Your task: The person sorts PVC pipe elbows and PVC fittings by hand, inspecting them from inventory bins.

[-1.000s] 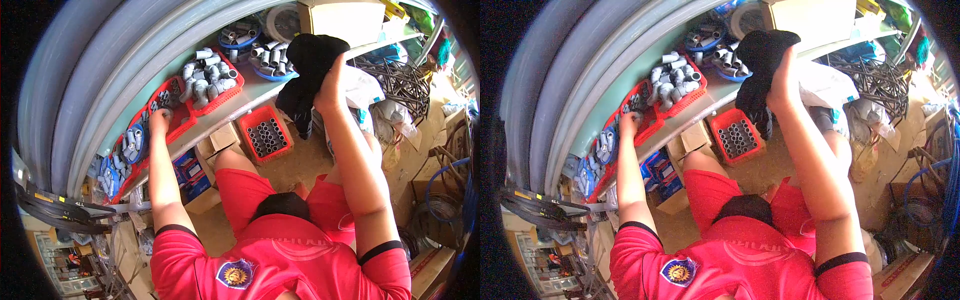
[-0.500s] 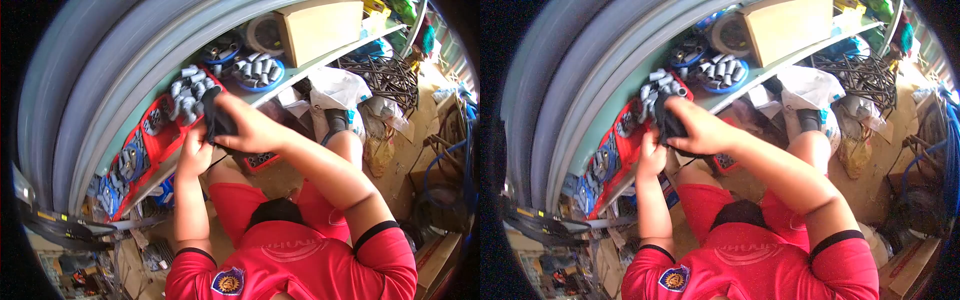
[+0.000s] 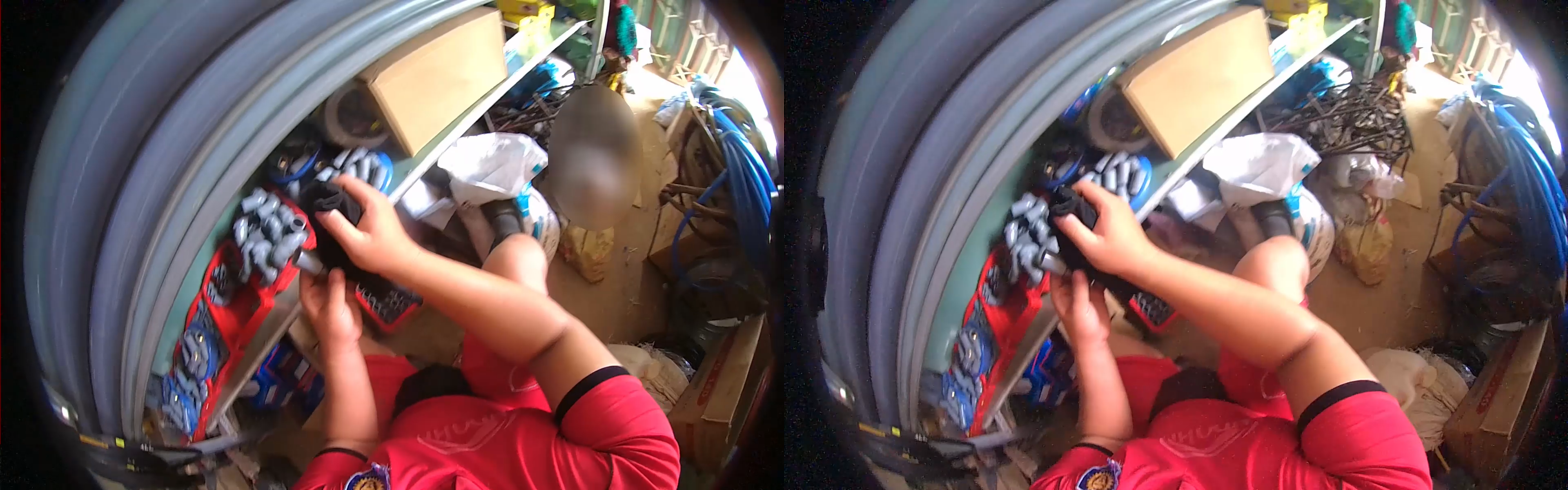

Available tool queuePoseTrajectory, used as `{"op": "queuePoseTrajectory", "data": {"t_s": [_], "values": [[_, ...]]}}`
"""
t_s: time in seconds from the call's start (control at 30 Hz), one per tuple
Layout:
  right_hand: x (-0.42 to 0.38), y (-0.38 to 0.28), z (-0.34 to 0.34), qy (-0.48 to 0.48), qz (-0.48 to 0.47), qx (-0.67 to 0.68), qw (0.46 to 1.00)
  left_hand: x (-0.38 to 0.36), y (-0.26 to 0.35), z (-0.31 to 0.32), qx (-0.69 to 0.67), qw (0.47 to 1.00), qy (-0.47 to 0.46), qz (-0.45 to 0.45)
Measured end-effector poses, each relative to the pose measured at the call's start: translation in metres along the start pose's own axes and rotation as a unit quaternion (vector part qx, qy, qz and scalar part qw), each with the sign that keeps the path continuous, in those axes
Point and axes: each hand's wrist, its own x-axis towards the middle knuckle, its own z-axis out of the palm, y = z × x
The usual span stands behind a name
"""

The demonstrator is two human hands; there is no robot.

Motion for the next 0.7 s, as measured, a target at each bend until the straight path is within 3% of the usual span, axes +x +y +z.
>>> {"op": "queuePoseTrajectory", "data": {"t_s": [0.07, 0.2, 0.23, 0.33, 0.4, 0.57, 0.7], "values": [[0.0, -0.004, -0.005, 0.062, 0.043, 0.011, 0.997, 0.006, 0.006, 0.014, -0.043, 0.998, -0.054, -0.004], [0.012, -0.015, -0.031, -0.087, 0.102, 0.12, 0.984, 0.017, 0.012, 0.031, -0.013, 0.999, -0.043, -0.007], [0.015, -0.007, -0.034, -0.112, 0.026, 0.113, 0.987, 0.021, 0.013, 0.029, 0.002, 0.999, -0.041, -0.003], [0.021, -0.008, -0.045, -0.141, -0.067, 0.109, 0.982, 0.025, 0.013, 0.024, 0.031, 0.999, -0.042, -0.005], [0.018, -0.015, -0.048, -0.137, -0.056, 0.069, 0.987, 0.024, 0.014, 0.029, 0.026, 0.998, -0.052, -0.011], [0.003, -0.025, -0.044, 0.026, -0.072, 0.018, 0.997, 0.017, 0.01, 0.034, 0.062, 0.994, -0.094, 0.005], [0.002, 0.003, -0.037, 0.096, 0.039, 0.125, 0.987, 0.006, 0.002, 0.05, 0.051, 0.994, -0.092, 0.025]]}}
